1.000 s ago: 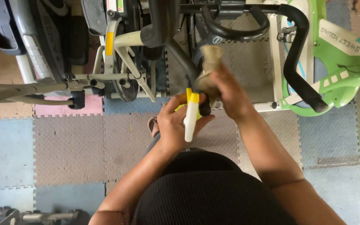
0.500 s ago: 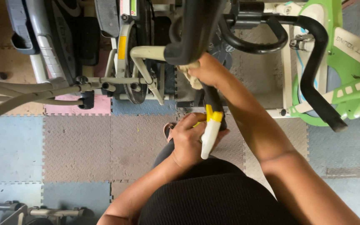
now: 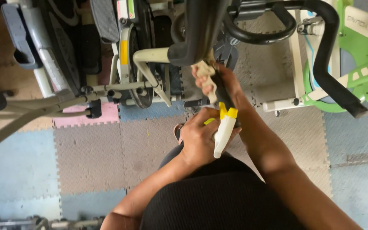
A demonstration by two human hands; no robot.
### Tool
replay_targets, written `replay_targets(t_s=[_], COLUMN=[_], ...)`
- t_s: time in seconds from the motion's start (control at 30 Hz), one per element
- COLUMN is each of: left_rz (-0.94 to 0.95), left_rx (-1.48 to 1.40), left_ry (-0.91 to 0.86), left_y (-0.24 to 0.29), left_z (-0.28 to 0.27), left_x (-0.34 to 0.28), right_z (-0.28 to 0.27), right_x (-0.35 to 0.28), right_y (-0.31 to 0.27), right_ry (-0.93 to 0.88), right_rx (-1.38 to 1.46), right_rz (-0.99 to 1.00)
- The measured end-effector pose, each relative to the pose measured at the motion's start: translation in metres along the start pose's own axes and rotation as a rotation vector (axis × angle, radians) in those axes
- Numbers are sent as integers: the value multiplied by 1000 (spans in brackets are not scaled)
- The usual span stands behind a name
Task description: Spray and wipe down gym equipment using a cloth and cleaning solution.
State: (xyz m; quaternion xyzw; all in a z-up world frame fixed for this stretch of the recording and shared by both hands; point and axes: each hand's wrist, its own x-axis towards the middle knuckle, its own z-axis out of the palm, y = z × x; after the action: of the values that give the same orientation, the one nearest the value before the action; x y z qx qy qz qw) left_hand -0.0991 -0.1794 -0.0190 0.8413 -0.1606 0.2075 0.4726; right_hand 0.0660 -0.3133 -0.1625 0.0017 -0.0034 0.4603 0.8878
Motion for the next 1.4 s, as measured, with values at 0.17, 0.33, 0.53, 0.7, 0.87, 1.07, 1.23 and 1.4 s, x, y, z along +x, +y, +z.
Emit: replay_targets(t_s=[0.17, 0.33, 0.53, 0.7, 0.87, 1.07, 1.23, 1.4], left_rz=[-1, 84, 117, 95, 97, -16, -201, -385], left_rx=[-23, 14, 2, 16, 53, 82, 45, 103], left_ry=[-35, -42, -16, -40, 18, 90, 171, 334], left_y=[0, -6, -7, -5, -8, 4, 22, 34], left_z=[-3, -3, -5, -7, 1, 12, 29, 51], left_x=[2, 6, 4, 6, -3, -12, -23, -34], right_z=[55, 111, 93, 82, 65, 17, 8, 28], right_x=[-45, -80, -45, 31, 71, 70, 27, -21], right_y=[22, 37, 16, -10, -28, -52, -26, 0], right_ry=[17, 367, 176, 662, 426, -74, -169, 206], right_rx=[-209, -976, -1920, -2205, -2032, -876, -233, 168], right_rz=[-74, -180, -143, 377, 17, 220, 409, 167])
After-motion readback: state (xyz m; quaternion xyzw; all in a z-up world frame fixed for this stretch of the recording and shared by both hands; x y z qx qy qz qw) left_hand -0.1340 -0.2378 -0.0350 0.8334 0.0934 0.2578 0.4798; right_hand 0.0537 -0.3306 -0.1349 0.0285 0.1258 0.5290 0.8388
